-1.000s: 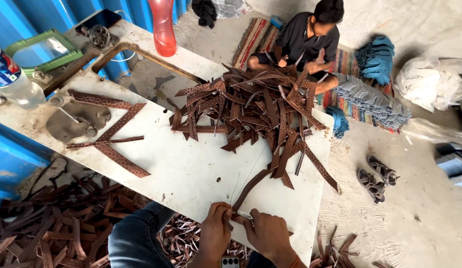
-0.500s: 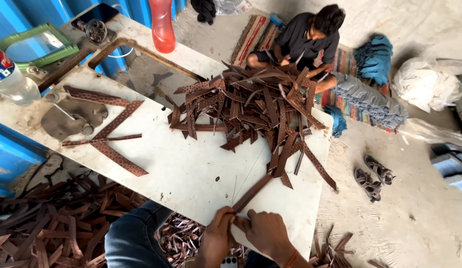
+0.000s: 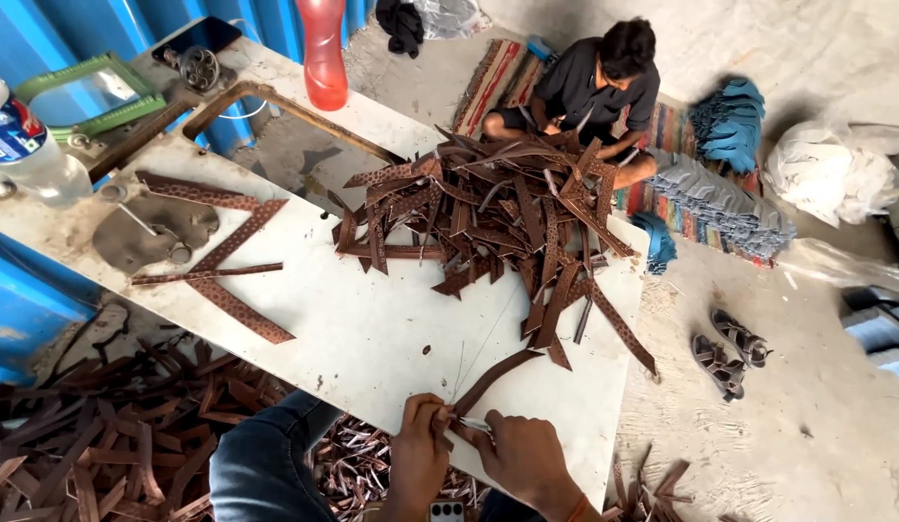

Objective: The person trims excess material and threads from patterned leather shoe straps using a small handheld blade.

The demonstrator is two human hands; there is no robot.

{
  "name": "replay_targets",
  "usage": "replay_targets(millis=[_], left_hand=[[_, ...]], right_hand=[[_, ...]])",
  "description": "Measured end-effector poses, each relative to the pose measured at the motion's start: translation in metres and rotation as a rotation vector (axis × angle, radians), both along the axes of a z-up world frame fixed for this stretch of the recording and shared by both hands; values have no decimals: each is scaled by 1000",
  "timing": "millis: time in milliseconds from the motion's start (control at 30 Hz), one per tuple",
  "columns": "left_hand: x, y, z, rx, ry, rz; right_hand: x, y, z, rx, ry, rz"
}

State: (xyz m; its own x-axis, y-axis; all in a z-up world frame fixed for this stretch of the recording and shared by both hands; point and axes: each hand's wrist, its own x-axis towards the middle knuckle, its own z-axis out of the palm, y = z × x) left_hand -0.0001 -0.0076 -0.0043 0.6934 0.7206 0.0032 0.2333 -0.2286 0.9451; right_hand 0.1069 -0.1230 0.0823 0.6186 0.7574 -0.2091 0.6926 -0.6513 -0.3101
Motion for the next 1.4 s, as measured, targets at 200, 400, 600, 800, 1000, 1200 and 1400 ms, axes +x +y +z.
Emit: replay_targets(millis=[200, 400, 600, 800, 1000, 1200, 1400], left_hand=[[-4, -1, -5, 103, 41, -69], [8, 3, -25, 249, 28, -120], [8, 8, -15, -300, -58, 69], [1, 5, -3, -38, -88, 17], [4, 8, -31, 2, 105, -75], [-7, 64, -7, -344, -438, 309], [-75, 99, 43, -539, -210, 532]], right_hand=[[1, 7, -2, -31, -25, 78], [1, 3, -19, -33, -13, 84], [2, 4, -13, 42, 7, 14], [6, 14, -8, 13, 71, 30], [7, 20, -7, -99, 48, 87], [9, 17, -18, -39, 13, 81], [-8, -3, -32, -21, 26, -79]])
